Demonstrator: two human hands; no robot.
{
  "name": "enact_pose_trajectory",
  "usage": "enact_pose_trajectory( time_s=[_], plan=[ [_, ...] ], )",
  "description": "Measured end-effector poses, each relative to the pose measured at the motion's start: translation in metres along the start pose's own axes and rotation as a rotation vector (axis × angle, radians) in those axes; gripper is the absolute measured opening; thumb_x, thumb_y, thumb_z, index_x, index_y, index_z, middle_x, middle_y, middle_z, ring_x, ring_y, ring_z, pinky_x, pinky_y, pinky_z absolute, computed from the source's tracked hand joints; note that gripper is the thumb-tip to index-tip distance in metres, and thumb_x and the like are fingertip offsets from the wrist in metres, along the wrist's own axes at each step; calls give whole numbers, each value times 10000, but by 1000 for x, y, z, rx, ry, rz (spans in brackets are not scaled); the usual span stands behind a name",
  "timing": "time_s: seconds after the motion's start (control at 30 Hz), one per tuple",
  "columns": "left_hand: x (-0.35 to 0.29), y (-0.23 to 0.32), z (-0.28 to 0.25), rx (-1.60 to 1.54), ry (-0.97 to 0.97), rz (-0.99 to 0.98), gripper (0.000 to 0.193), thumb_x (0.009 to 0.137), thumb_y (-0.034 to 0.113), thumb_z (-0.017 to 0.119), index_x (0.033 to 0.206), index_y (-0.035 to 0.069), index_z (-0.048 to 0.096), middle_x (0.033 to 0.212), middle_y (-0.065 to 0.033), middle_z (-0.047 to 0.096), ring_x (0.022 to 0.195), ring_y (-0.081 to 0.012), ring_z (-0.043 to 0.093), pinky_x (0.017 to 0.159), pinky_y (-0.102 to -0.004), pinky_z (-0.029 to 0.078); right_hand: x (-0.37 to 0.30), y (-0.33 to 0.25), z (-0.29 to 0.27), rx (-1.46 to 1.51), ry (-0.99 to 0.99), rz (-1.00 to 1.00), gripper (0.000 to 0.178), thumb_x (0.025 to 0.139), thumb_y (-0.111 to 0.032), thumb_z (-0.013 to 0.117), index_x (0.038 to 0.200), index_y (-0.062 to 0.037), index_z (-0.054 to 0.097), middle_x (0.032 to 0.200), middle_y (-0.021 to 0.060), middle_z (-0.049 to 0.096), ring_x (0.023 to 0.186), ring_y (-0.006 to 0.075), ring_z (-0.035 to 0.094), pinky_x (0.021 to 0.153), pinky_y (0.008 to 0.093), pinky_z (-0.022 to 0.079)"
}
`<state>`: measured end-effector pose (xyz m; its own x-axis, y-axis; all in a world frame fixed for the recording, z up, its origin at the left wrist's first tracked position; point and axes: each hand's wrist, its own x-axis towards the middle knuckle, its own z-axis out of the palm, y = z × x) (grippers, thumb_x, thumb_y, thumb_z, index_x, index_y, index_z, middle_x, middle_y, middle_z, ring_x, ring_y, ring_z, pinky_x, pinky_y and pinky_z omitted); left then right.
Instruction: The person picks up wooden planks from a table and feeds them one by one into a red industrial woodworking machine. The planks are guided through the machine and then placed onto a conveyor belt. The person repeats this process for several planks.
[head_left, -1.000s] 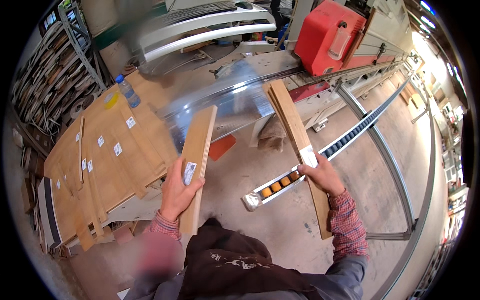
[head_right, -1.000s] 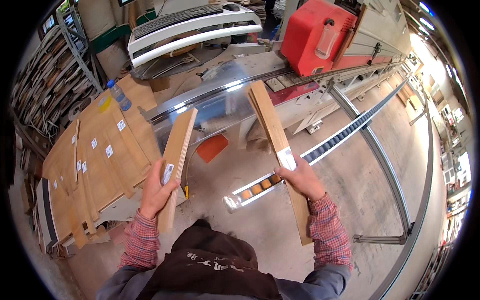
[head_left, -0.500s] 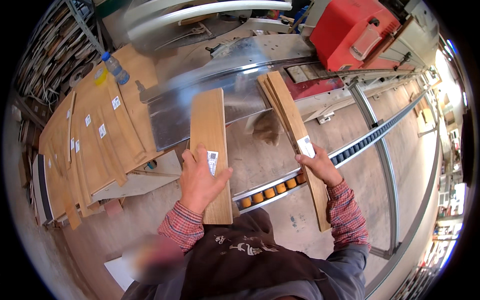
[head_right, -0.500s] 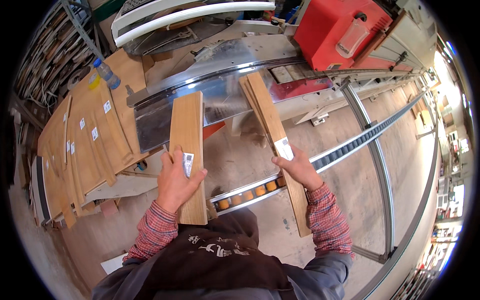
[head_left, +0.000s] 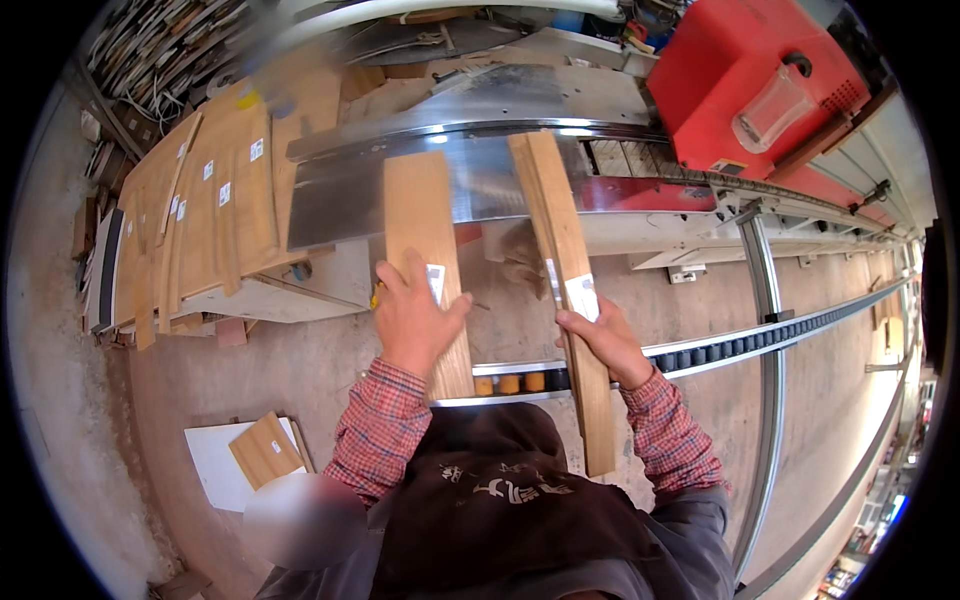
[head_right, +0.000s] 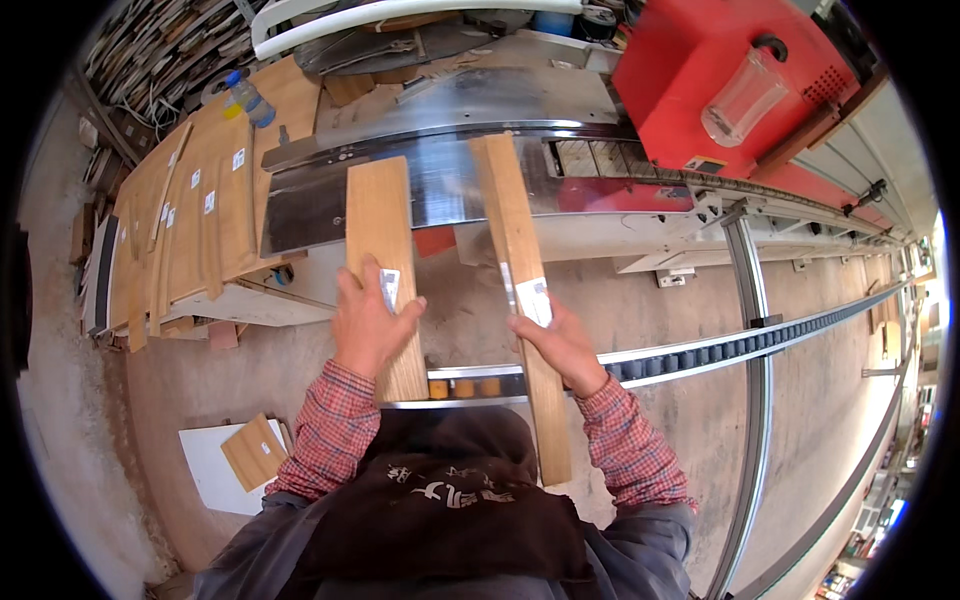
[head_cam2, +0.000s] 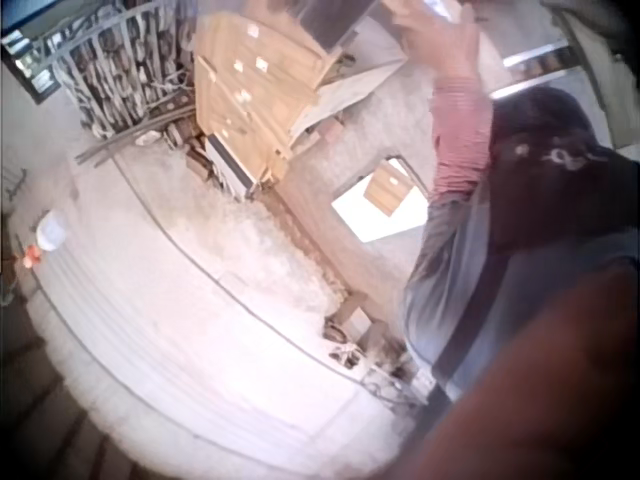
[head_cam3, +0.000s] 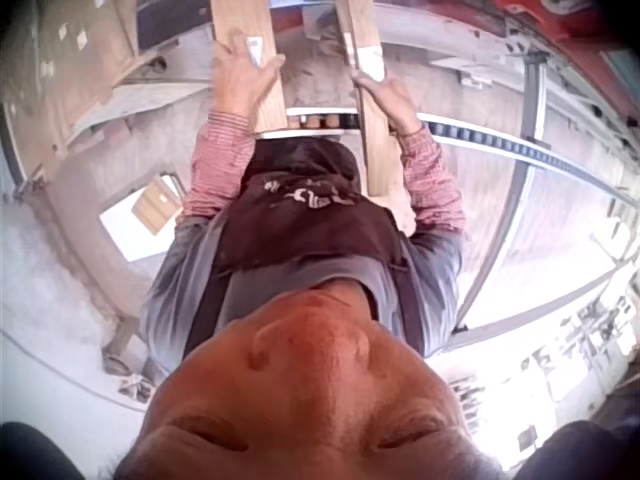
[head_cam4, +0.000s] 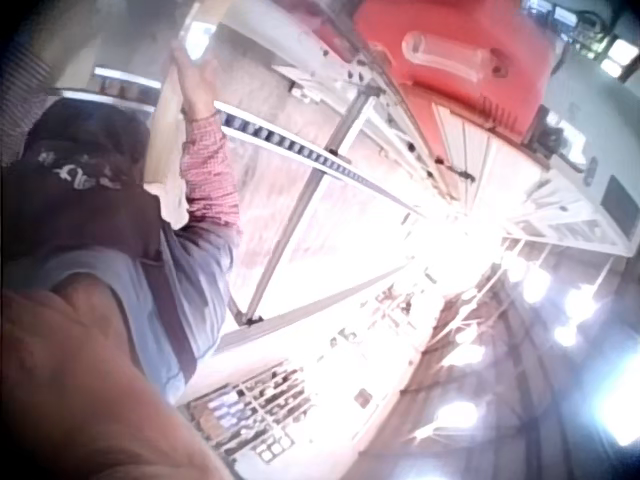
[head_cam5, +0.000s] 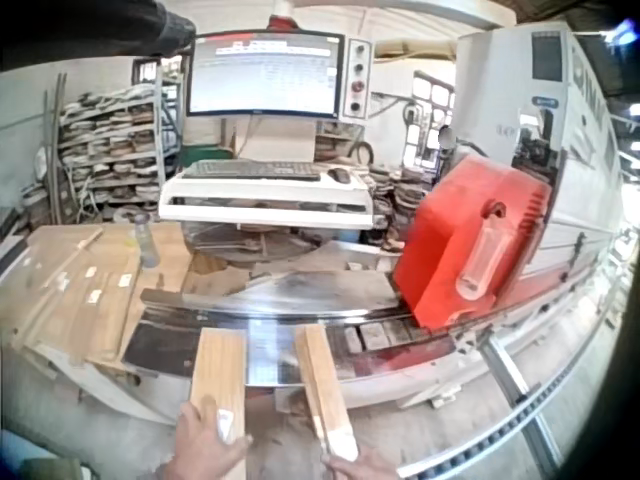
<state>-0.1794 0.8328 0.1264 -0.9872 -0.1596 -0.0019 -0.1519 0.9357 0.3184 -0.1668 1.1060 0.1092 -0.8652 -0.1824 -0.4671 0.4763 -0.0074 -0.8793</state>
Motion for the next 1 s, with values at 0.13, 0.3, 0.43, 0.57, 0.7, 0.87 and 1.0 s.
enact_pose_trajectory(
  time_s=[0.13,0.3,0.43,0.57,0.7,0.87,1.0],
  plan=[
    [0,8,4,31,3,-40,883,791,516,736,1442,26,396,1268,-246,442,1108,-466,569,848,-510,520,5,6,-12,-49,-57,-114,505,898,-271,740,1278,-2,543,1006,54,646,881,134,610,816,311,507],
    [2,18,-10,72,320,326,688,884,423,691,1384,2,473,1269,-235,499,1091,-399,583,841,-473,519,9,4,-17,-370,84,-277,544,822,-279,788,1217,-13,525,1009,171,665,900,271,657,823,384,512],
    [19,55,8,-527,6,295,562,944,372,639,1334,-10,506,1189,-191,565,1003,-326,610,811,-400,524,8,-17,-3,-549,164,-334,575,792,-237,784,1234,-19,489,962,219,679,888,377,683,781,436,527],
    [61,81,67,-1105,-579,-208,392,1015,355,553,1219,21,551,1128,-134,616,935,-251,647,775,-405,550,20,-20,-9,-678,296,-359,610,764,-173,751,1272,-15,455,935,259,682,885,450,678,753,477,534],
    [74,99,81,-1468,-818,-318,302,1050,311,487,1174,45,560,1120,-108,634,982,-220,662,733,-410,576,27,-23,-19,-536,268,-364,567,762,-119,716,1264,-3,478,951,238,670,869,380,670,751,433,534],
    [76,109,83,-1382,-835,-214,284,1052,254,452,1187,27,556,1095,-102,642,952,-223,676,631,-384,597,38,-35,-52,-589,320,-442,519,773,-115,696,1242,-5,503,918,233,662,859,385,660,749,428,529],
    [72,111,85,-1338,-776,-229,252,1038,236,446,1077,11,553,1005,-112,640,793,-202,667,511,-372,580,47,-34,-58,-624,340,-363,497,778,-139,707,1220,-13,516,893,265,670,874,456,666,754,460,532]
  ],
)
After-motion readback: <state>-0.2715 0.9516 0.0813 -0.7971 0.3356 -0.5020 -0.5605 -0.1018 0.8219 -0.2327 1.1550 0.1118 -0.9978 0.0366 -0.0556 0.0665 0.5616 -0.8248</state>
